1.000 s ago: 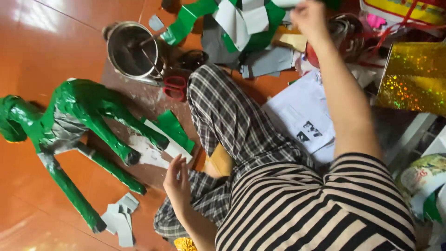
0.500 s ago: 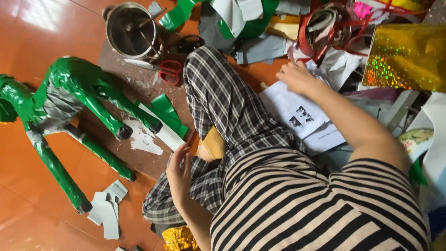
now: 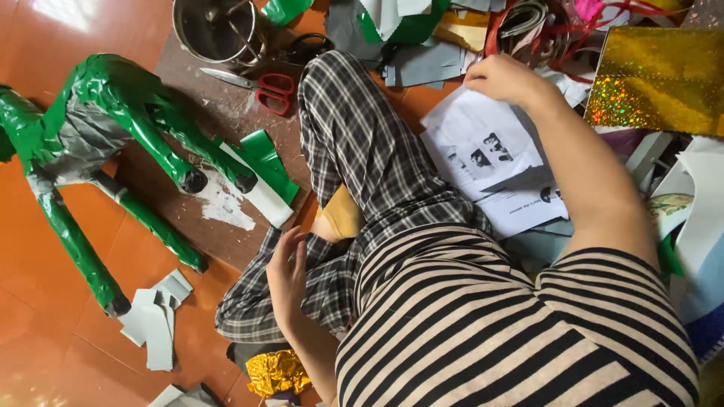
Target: Crafting a model animal by cutting paper strips and gluing them onto a frame
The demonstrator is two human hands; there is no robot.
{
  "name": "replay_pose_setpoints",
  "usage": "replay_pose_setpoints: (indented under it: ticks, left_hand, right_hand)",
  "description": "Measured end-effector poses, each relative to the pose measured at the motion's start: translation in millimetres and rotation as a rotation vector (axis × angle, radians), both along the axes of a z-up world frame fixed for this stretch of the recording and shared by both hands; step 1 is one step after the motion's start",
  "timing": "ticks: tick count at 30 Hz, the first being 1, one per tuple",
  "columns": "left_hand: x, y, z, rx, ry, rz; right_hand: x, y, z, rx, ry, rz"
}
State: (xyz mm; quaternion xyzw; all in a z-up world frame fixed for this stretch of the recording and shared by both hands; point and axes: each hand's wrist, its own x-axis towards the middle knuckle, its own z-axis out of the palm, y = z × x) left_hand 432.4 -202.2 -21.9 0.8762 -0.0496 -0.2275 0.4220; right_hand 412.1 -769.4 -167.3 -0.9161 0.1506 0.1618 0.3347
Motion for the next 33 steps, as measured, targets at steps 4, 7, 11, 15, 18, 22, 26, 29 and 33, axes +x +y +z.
replay_pose_setpoints:
  ticks: [4, 7, 11, 15, 18, 22, 26, 29, 33]
  left_hand:
    - [-2, -17, -4, -0.045, 0.026, 0.005]
    - [-1, -38, -24, -0.318, -0.03, 0.007]
    - [11, -45, -28, -0.575, -0.12, 0.159]
    - [-3, 16, -12, -0.605, -0.214, 0.308]
    - [-43, 82, 30, -0.341, -0.354, 0.436]
    - [-154, 161, 32, 0.045, -0.162, 0.748]
    - [-270, 209, 24, 0.246, 0.23, 1.077]
    - [-306, 208, 6, 0.375, 0.627, 1.229]
    - [-373, 191, -93, 0.13, 0.783, 1.159]
  right_hand:
    - [28, 52, 89, 0.094, -0.164, 0.024]
    - [49, 126, 187, 0.223, -0.52, 0.292]
    - [70, 222, 219, 0.472, -0.424, 0.627]
    - [77, 291, 173, 0.844, -0.218, 0.497]
    - [85, 325, 147, 0.95, -0.111, 0.592]
    - [98, 329, 135, 0.812, -0.247, 0.878]
    - [116, 305, 118, 0.74, -0.253, 0.998]
    - [134, 277, 97, 0.652, -0.214, 0.987]
    - [166, 205, 39, 0.378, -0.384, 0.973]
